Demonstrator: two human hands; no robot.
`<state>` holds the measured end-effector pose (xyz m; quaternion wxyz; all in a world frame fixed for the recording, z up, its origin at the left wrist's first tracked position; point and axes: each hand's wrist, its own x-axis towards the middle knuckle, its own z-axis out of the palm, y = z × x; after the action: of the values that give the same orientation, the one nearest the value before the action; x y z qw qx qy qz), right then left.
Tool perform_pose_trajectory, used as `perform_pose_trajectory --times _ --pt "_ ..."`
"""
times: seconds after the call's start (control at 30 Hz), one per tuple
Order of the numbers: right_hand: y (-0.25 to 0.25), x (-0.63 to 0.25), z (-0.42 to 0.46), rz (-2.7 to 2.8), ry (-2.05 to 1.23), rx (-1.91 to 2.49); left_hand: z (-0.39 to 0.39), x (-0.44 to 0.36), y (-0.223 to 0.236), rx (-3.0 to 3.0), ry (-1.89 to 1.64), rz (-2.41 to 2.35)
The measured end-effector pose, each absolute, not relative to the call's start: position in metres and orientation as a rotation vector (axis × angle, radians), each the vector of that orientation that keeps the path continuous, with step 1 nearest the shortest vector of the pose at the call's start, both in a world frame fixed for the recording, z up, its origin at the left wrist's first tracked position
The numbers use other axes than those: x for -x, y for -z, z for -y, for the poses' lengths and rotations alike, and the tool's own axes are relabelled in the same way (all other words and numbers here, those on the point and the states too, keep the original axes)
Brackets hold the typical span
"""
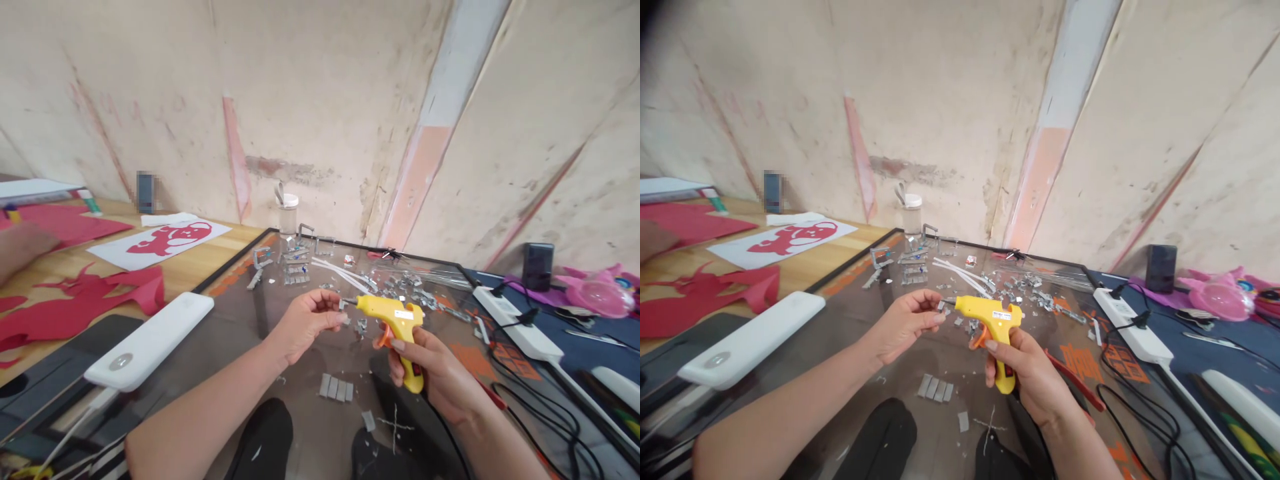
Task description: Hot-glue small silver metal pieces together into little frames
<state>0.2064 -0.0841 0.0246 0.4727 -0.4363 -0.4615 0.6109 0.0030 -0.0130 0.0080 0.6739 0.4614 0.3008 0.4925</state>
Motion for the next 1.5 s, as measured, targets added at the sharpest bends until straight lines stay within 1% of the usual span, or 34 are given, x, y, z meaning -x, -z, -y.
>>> perform_pose_trajectory --times 0.23,0.6,1.5 --pt "-0.0221 -0.2086 0.0825 1.192 -1.484 1.094 0.0120 -0.0020 -0.0103 -1.016 -1.144 -0.649" --pt "-0.0202 -0.2096 0.0837 1.223 -1.506 1.084 0.0162 -0.0054 -0.0110 -0.965 -1.106 -0.661" --pt "-0.0156 -0.2079 0.0822 1.194 -1.466 1.038 0.0160 -0.0061 -0.0124 -0.963 -1.118 -0.672"
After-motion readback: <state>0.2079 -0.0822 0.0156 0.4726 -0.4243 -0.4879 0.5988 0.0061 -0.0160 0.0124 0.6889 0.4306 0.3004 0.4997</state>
